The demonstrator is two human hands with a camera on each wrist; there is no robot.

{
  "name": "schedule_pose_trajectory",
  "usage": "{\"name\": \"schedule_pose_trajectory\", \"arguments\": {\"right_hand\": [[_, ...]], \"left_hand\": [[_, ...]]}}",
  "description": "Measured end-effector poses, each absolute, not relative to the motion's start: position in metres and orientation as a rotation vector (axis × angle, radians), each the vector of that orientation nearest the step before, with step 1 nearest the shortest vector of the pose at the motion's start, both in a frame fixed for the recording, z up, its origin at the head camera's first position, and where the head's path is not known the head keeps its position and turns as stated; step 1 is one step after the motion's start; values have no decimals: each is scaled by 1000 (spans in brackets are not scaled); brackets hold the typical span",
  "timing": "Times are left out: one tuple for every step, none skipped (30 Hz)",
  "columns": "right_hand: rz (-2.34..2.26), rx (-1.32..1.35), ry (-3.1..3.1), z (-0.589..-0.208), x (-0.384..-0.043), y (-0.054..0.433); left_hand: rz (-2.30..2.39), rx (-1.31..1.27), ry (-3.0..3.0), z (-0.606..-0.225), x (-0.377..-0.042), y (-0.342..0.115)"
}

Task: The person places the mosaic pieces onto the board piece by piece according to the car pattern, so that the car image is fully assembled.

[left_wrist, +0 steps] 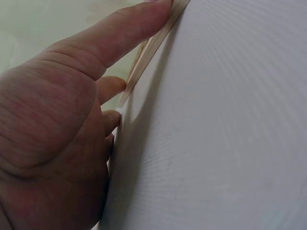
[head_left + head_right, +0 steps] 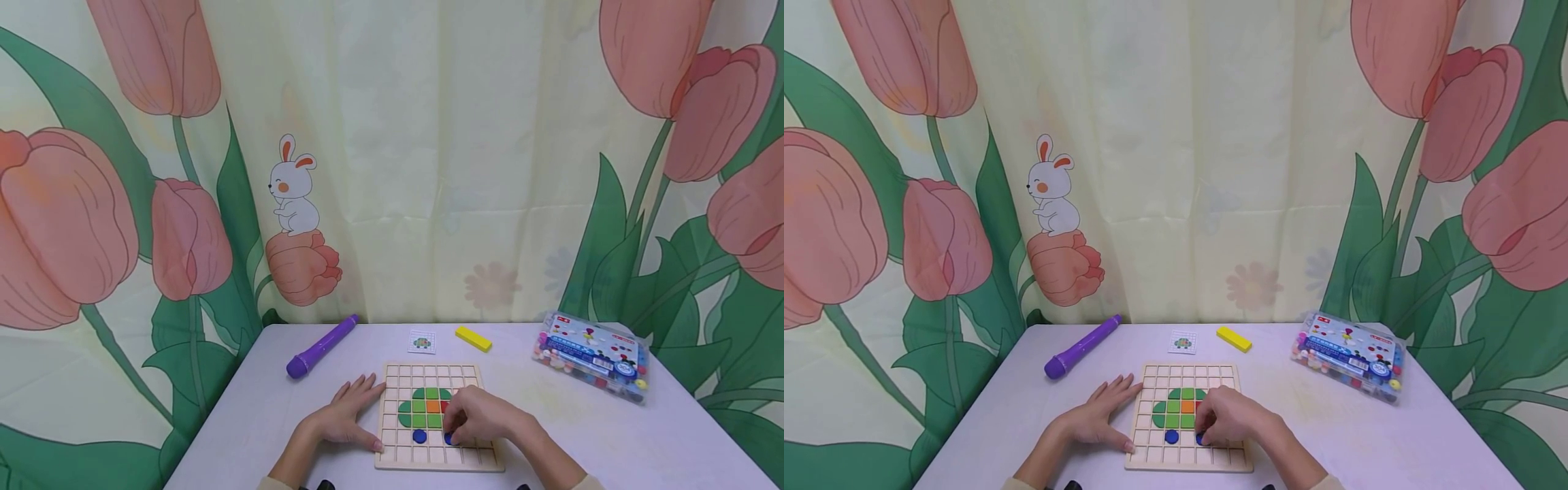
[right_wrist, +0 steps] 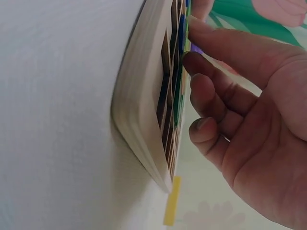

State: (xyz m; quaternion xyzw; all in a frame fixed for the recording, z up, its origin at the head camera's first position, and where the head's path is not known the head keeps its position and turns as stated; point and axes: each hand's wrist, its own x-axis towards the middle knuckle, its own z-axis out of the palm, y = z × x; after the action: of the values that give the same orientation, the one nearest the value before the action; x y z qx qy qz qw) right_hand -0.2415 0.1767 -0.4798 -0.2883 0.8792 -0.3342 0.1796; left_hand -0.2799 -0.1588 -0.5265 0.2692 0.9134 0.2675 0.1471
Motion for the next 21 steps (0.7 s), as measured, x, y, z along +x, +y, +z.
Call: {"name": "schedule_pose_trajectory", "arguments": {"right_hand": [[-944, -817, 2481, -480, -242, 177], [-940, -817, 2481, -480, -241, 177], [-935, -816, 2484, -480, -241, 177], [-929, -816, 2492, -481, -241, 176], [-924, -817, 2499, -481, -241, 176], [-917, -820, 2509, -480, -241, 176], [-910, -821, 2519, -480, -241, 176], [-902, -823, 2530, -480, -240, 175], [-895, -821, 2541, -480, -240, 175], [-884, -822, 2553, -480, -240, 174], [-874, -821, 2564, -480, -239, 173], [-865, -821, 2573, -480, -239, 173], [-859, -818, 2579, -480, -239, 172], [-853, -817, 2585, -479, -238, 172], [-848, -818, 2589, -479, -238, 172], [-846, -823, 2590, -479, -238, 172], [-845, -826, 2588, -479, -238, 172], [-846, -831, 2585, -479, -239, 173], [-851, -835, 2582, -478, -240, 174], [-864, -834, 2579, -479, -241, 176], [-883, -831, 2578, -479, -242, 178]], "left_hand": [[769, 775, 2629, -527, -280, -159], [767, 776, 2630, -527, -280, -159], [767, 773, 2630, -527, -279, -159], [769, 774, 2629, -527, -279, -159], [771, 776, 2627, -526, -279, -159], [770, 778, 2624, -526, -279, -159], [773, 776, 2620, -526, -279, -159], [774, 775, 2616, -525, -279, -159], [779, 776, 2613, -525, -279, -159], [778, 773, 2610, -525, -279, -159], [779, 768, 2608, -524, -279, -159], [775, 764, 2608, -524, -279, -160], [776, 761, 2608, -524, -279, -160], [775, 762, 2609, -525, -279, -160], [775, 765, 2610, -525, -279, -160], [771, 765, 2611, -525, -279, -160], [773, 767, 2611, -525, -280, -160], [772, 771, 2611, -526, -280, -160], [774, 774, 2611, -526, -280, -160], [775, 779, 2611, -526, -280, -160], [776, 780, 2611, -525, -280, -160]]}}
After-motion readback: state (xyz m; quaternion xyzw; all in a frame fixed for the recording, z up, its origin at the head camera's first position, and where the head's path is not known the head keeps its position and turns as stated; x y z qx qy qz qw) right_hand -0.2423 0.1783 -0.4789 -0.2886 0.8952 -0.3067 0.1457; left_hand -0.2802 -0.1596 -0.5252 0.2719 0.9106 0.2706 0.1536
